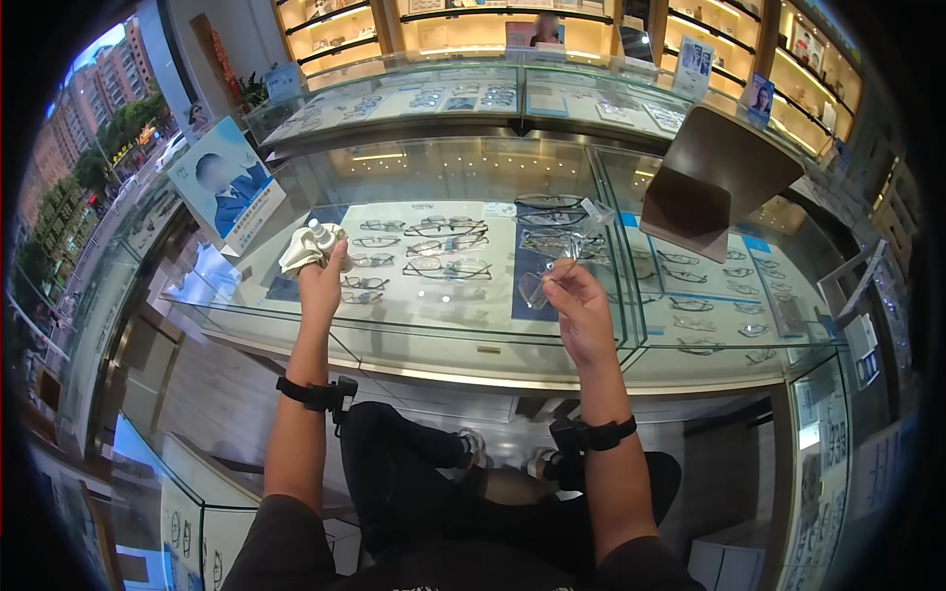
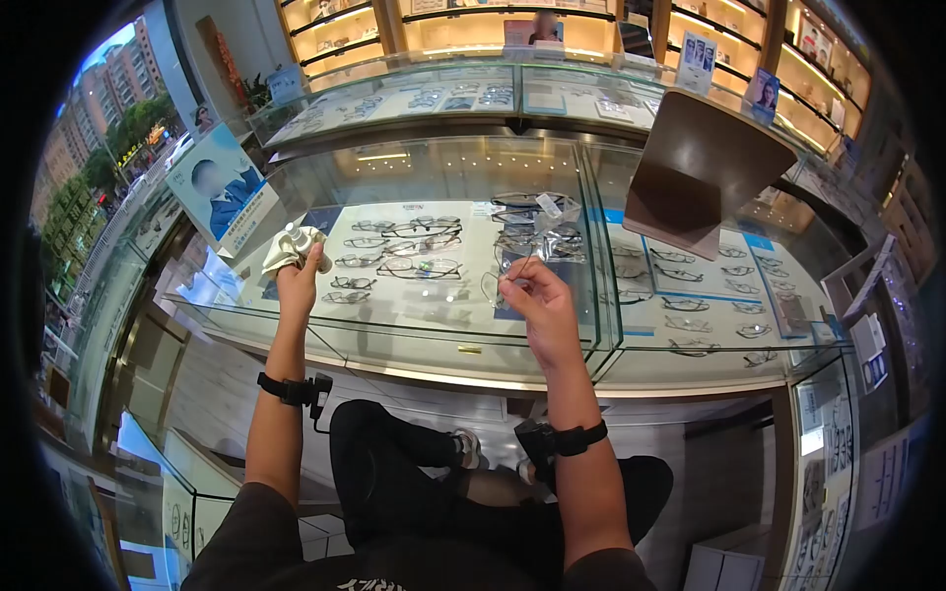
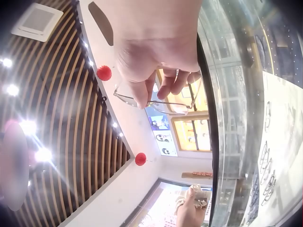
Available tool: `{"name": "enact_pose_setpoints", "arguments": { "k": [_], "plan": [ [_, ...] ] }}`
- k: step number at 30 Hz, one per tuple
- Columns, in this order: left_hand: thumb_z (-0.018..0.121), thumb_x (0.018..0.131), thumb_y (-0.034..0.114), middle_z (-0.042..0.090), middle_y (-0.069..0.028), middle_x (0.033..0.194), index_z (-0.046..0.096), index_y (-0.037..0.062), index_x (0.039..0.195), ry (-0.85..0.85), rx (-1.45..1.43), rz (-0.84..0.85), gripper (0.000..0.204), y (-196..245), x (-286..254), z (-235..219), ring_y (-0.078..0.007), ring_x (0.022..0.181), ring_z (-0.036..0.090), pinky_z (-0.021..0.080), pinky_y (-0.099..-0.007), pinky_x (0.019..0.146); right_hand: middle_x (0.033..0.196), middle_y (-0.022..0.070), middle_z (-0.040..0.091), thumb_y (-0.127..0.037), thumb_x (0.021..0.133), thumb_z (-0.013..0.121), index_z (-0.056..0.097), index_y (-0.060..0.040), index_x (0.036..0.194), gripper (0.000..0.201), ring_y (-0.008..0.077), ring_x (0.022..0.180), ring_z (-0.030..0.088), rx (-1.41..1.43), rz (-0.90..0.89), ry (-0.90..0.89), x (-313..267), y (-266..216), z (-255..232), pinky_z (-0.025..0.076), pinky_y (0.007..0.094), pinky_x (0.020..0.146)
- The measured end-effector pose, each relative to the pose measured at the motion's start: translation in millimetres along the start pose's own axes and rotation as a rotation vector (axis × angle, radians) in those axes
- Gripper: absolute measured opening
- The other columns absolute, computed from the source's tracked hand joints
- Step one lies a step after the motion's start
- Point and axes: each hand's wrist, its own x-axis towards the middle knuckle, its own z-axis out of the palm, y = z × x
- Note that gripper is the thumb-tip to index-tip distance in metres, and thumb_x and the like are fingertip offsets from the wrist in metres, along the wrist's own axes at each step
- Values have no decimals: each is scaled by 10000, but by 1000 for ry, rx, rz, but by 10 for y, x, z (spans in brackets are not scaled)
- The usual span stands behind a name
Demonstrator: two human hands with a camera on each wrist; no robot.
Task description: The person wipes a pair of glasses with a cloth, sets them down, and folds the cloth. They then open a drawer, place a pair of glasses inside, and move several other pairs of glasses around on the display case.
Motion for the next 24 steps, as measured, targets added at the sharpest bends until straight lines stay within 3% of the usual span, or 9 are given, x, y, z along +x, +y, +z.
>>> {"name": "enact_pose_setpoints", "arguments": {
  "k": [2, 5, 11, 17, 23, 24],
  "plan": [
    [781, 931, 282, 713, -60, 1056, 687, -5, 1136, -40, -89, 115, 364, -56, 33, -36, -143, 957, 649, 501, -302, 882, 1036, -19, 570, -22, 894, 752, 668, -52, 983, 127, 79, 926, 535, 6, 12, 10, 1, 4, 5, 423, 235, 838],
    [786, 925, 292, 713, -61, 1039, 691, 1, 1105, -24, -88, 128, 355, -185, 55, -23, -144, 945, 652, 504, -304, 872, 1026, -17, 570, -20, 892, 750, 667, -55, 979, 125, 77, 927, 535, 5, 6, 6, 7, -24, -6, 419, 234, 832],
    [795, 915, 312, 717, -78, 1052, 695, -7, 1128, 13, 77, 16, 396, 22, -57, -11, -153, 951, 657, 507, -313, 873, 1019, -19, 572, -16, 897, 737, 667, -58, 981, 117, 73, 930, 533, -27, 1, -13, 2, -8, -20, 414, 233, 824],
    [798, 913, 295, 720, -82, 1060, 699, -7, 1133, 10, 18, 117, 386, -133, -14, -3, -157, 953, 661, 509, -314, 872, 1038, -22, 585, -18, 896, 737, 665, -58, 980, 118, 78, 909, 539, -18, 23, 20, -4, 13, -17, 426, 247, 835],
    [810, 892, 332, 717, -95, 1073, 693, 6, 1142, -2, 40, 65, 427, 58, -94, -57, -184, 961, 668, 505, -336, 893, 1052, -22, 589, -27, 896, 743, 658, -55, 970, 116, 76, 904, 537, -17, 19, 24, -5, 2, -2, 427, 246, 836],
    [786, 907, 375, 714, -104, 1100, 692, 2, 1154, 56, 42, 73, 457, 82, -101, -73, -195, 990, 663, 497, -339, 914, 1052, -22, 589, -27, 896, 743, 658, -55, 970, 116, 76, 904, 537, -16, 19, 24, -5, 4, -8, 427, 246, 836]
  ]
}}
